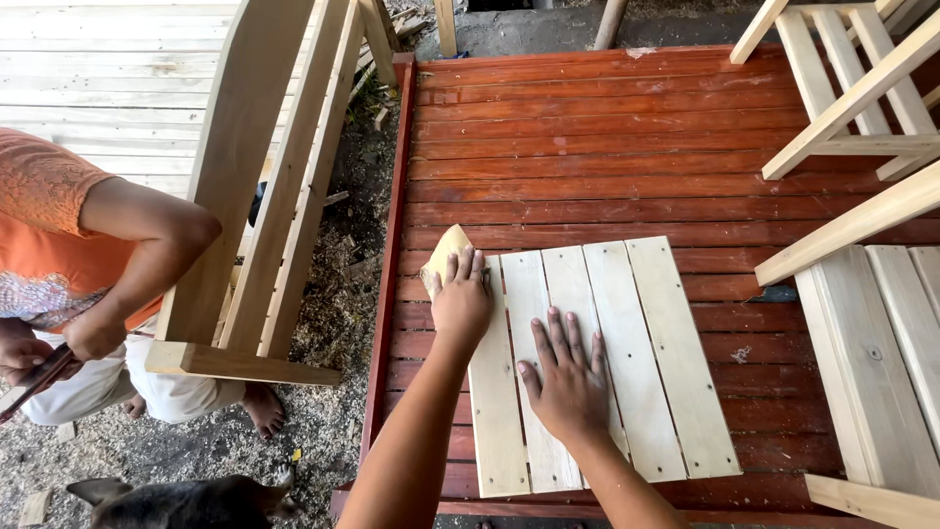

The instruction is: The person sands a small slatted wooden stool, first rubbing the sanding block over the top while it rests on a red workbench, then carrying the stool to the floor and sanding its top, edges and sides, rotating it to reach different faces.

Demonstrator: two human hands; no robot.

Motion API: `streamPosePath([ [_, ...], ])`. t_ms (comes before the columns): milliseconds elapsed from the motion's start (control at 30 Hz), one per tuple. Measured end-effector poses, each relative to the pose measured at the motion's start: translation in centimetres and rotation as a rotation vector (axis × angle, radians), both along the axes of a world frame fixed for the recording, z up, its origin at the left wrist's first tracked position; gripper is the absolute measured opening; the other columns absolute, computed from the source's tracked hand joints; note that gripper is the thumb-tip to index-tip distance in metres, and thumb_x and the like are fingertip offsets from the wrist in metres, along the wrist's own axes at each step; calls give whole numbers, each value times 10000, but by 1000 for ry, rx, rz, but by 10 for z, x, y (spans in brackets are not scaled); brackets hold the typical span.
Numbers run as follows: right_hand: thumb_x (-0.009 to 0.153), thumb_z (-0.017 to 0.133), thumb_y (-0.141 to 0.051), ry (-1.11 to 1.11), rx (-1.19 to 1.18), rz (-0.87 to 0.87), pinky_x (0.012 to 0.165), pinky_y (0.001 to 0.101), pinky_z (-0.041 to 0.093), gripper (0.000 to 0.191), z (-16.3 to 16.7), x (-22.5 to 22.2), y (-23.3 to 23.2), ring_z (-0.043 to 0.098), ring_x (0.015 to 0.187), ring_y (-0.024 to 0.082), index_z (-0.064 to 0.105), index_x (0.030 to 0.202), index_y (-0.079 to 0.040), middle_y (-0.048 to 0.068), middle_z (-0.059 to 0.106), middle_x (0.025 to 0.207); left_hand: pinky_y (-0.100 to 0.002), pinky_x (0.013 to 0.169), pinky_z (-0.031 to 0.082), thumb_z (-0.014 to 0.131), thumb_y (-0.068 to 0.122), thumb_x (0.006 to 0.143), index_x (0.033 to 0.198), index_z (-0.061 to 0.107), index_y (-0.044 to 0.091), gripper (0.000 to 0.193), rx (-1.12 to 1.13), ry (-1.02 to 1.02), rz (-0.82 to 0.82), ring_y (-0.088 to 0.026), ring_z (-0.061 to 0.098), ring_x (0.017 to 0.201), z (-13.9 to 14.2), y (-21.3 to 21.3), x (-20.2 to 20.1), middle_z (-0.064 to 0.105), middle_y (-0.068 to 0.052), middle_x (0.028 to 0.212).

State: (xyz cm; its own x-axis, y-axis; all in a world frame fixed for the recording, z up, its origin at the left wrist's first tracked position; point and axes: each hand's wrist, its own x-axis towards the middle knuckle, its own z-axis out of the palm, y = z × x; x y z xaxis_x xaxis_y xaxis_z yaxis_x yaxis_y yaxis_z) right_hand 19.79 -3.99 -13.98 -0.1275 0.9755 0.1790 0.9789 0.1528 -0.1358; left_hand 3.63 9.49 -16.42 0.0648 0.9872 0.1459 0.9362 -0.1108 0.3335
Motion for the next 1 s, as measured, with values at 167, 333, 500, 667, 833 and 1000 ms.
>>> streamPosePath([
  [167, 961, 430, -513, -1, 12, 1, 1204, 554, 109, 669, 3, -3, 0, 215, 1517, 289, 387, 1526, -156, 84, 285, 1635, -540, 1186, 270, 422, 275, 1038, 1513, 469, 70, 520, 54, -24, -142, -377, 305, 1506, -9, -63, -8, 372, -133, 1629],
  [333, 973, 429, -506, 20, 23, 7, 1217, 554, 113, 664, 1, -3, 2, 218, 1528, 289, 389, 1528, -144, 94, 289, 1646, -567, 1171, 282, 462, 301, 1008, 1508, 472, 110, 535, -31, -38, -181, -373, 302, 1498, -5, -85, -6, 373, -90, 1625],
  [500, 971, 422, -498, -21, 10, 3, 1211, 558, 107, 657, -2, -1, 0, 210, 1525, 288, 375, 1534, -163, 81, 272, 1648, -580, 1191, 264, 424, 319, 1033, 1525, 453, 153, 520, -6, -3, -85, -339, 296, 1516, -9, -22, 15, 379, -33, 1644],
  [667, 968, 411, -517, -5, 20, 5, 1206, 559, 94, 667, -2, -1, 3, 198, 1523, 281, 366, 1534, -167, 76, 258, 1647, -555, 1177, 265, 382, 332, 1035, 1522, 431, 113, 537, 99, 40, -161, -356, 273, 1514, -15, -39, 15, 370, -59, 1647],
  [833, 987, 394, -522, 9, 27, 8, 1217, 545, 97, 662, -1, -2, 1, 186, 1531, 275, 364, 1542, -163, 78, 263, 1655, -575, 1205, 257, 395, 432, 1041, 1560, 410, 240, 554, -119, -2, -117, -279, 250, 1542, -1, -55, 5, 330, 11, 1659],
  [1000, 973, 417, -511, -7, 29, 0, 1210, 551, 103, 664, 1, -4, -1, 203, 1522, 276, 366, 1537, -165, 77, 273, 1645, -565, 1177, 281, 497, 689, 911, 1593, 296, 162, 885, -186, 13, -74, -290, 210, 1541, 17, -6, 14, 257, -31, 1669],
])
